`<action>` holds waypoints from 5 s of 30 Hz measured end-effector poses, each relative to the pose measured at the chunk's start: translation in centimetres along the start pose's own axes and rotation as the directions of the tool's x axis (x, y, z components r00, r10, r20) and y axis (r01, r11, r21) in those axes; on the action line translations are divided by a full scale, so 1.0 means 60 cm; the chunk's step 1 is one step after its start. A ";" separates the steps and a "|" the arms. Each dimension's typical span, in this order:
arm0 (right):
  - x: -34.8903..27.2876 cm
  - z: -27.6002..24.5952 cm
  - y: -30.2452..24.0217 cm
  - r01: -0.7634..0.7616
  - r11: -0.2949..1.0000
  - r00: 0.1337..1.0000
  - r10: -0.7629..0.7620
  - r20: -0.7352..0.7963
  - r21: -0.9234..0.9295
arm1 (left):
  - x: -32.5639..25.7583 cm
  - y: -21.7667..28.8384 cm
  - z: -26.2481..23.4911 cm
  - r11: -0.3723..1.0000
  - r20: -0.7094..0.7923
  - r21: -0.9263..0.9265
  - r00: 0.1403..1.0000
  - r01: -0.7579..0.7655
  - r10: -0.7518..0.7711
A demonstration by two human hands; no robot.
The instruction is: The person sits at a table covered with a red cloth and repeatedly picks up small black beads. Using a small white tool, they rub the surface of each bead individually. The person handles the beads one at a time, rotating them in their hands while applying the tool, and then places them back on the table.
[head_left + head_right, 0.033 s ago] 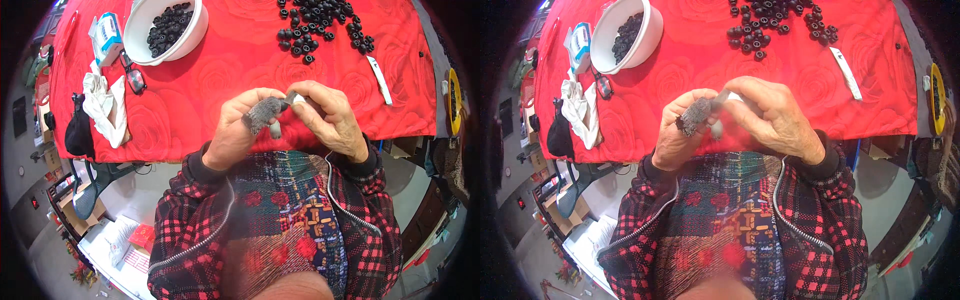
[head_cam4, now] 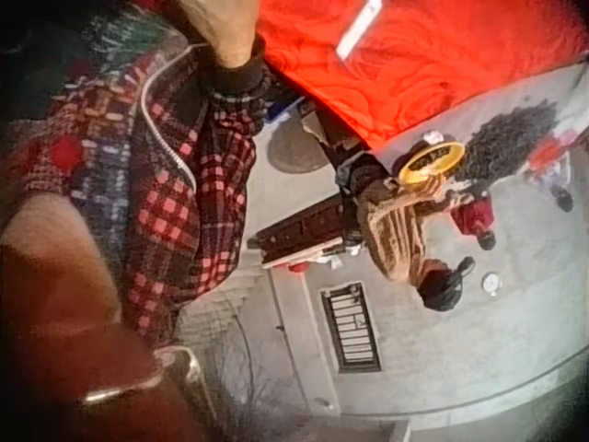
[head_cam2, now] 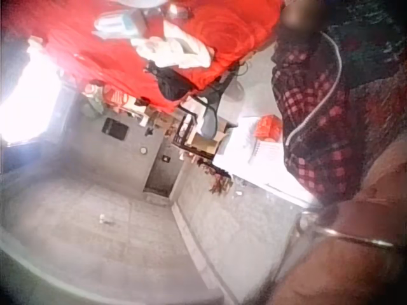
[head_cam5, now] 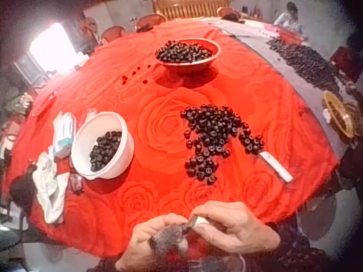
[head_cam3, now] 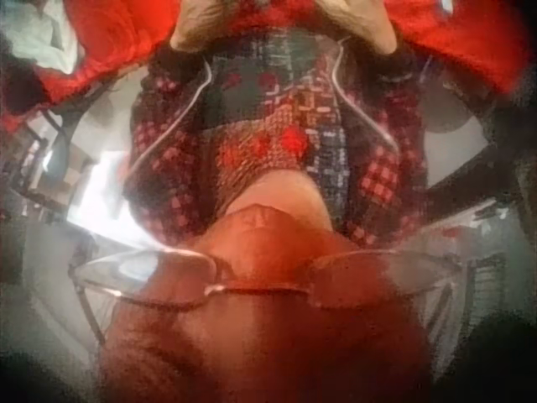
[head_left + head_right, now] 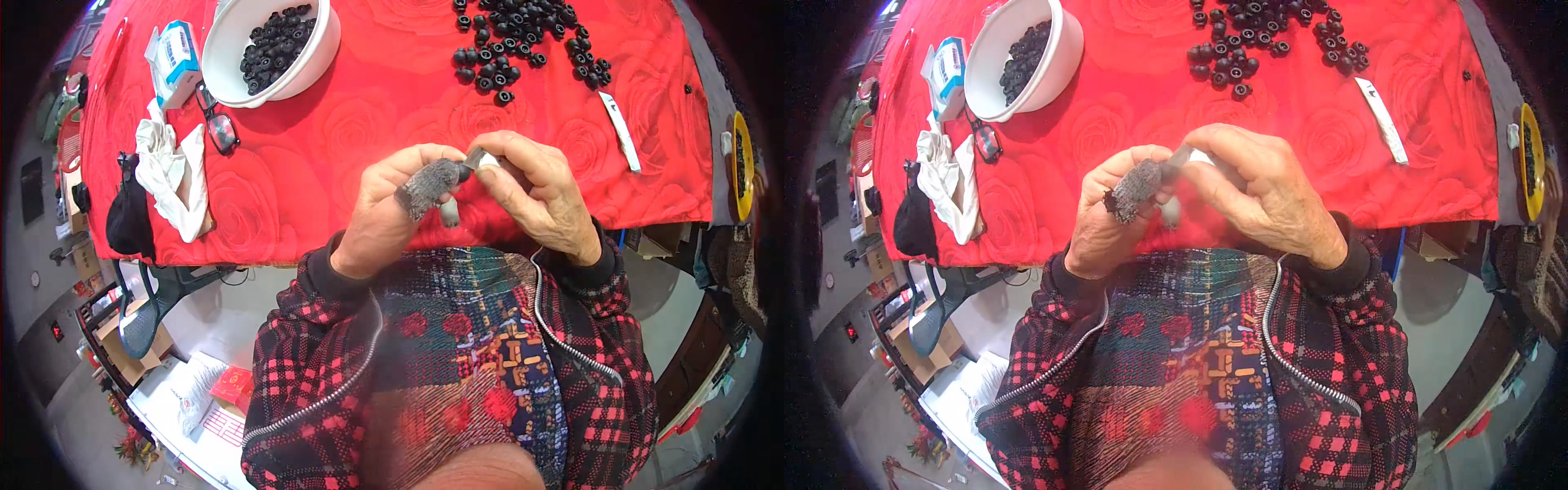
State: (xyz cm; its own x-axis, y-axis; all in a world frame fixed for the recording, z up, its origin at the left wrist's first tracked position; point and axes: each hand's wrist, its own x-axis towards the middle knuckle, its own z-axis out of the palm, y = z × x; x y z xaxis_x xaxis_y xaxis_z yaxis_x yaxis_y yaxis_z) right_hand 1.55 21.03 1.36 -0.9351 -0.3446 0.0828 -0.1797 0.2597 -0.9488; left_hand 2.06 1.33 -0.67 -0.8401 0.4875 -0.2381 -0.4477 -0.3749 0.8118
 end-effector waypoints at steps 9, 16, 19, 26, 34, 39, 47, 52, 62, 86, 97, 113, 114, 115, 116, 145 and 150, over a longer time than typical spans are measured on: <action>0.003 -0.002 0.010 0.049 0.998 0.999 -0.048 0.021 -0.042 | 0.002 0.000 -0.005 0.997 -0.006 -0.059 0.999 0.054 -0.054; 0.001 -0.007 0.025 0.047 0.999 0.996 -0.047 0.081 0.003 | 0.007 0.000 -0.002 0.995 -0.038 -0.049 0.995 0.091 -0.093; -0.013 0.001 0.021 0.138 0.978 0.927 -0.183 0.326 0.154 | 0.009 0.002 -0.007 0.998 -0.040 -0.004 0.997 0.067 -0.067; 0.005 0.018 0.012 0.247 0.941 0.943 -0.288 -0.165 -0.232 | 0.017 -0.005 -0.005 0.871 -0.024 -0.427 0.960 0.244 -0.281; 0.004 0.050 0.040 0.443 0.767 0.817 -0.559 -0.144 -0.464 | 0.007 -0.020 -0.005 0.818 0.052 -0.516 0.962 0.255 -0.267; -0.008 0.033 0.037 0.457 0.778 0.847 -0.529 -0.056 -0.430 | -0.003 -0.005 -0.007 0.995 -0.150 -0.054 0.986 -0.083 0.074; 0.038 -0.019 0.088 -0.139 0.582 0.907 -0.251 -0.339 -0.801 | 0.053 0.162 -0.123 0.045 -0.007 0.997 0.500 -0.065 0.866; 0.056 0.005 0.097 -0.194 0.545 0.923 -0.179 -0.339 -0.816 | 0.075 0.179 -0.191 0.037 -0.100 0.991 0.518 0.132 0.850; 0.020 -0.017 0.015 -0.242 0.799 0.967 0.245 0.069 0.550 | 0.034 0.050 -0.021 0.996 -0.093 0.008 0.992 -0.086 0.086; 0.007 -0.005 -0.004 0.197 0.978 0.978 -0.201 0.051 0.071 | 0.018 0.029 -0.020 0.937 0.278 0.085 0.895 0.340 -0.350; 0.008 -0.010 -0.014 0.252 0.963 0.967 -0.246 -0.071 0.099 | 0.028 0.028 -0.002 0.889 0.321 -0.318 0.920 0.329 -0.225; -0.013 0.001 -0.016 0.528 0.765 0.751 -0.623 -0.219 -0.369 | 0.005 0.040 0.048 0.999 0.051 -0.053 0.999 0.004 -0.002; -0.018 -0.002 -0.022 0.446 0.866 0.832 -0.494 -0.251 -0.225 | 0.007 0.041 0.047 0.997 0.043 -0.072 0.999 0.009 -0.006; -0.024 -0.005 -0.031 0.345 0.936 0.899 -0.352 -0.261 -0.073 | 0.009 0.043 0.046 0.996 0.035 -0.091 0.999 0.014 -0.011; -0.027 -0.012 -0.037 0.235 0.970 0.942 -0.212 -0.259 0.059 | 0.010 0.044 0.045 0.994 0.028 -0.110 0.999 0.019 -0.016; -0.005 -0.026 -0.011 0.087 0.993 0.996 -0.084 -0.037 0.075 | 0.020 0.031 0.028 0.993 0.036 0.108 0.998 -0.056 0.053; -0.004 -0.027 -0.004 0.096 0.993 0.995 -0.095 -0.029 0.061 | 0.019 0.032 0.025 0.995 0.079 0.081 0.996 -0.051 0.045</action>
State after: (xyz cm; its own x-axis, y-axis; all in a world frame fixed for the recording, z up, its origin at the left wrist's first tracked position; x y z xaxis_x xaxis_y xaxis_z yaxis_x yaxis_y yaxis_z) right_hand 1.33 22.53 2.09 -0.9223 -0.3413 0.1811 -0.2500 0.1699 -0.9532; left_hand 0.72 2.35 1.41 -0.8324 0.5311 -0.1585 -0.3775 -0.3339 0.8637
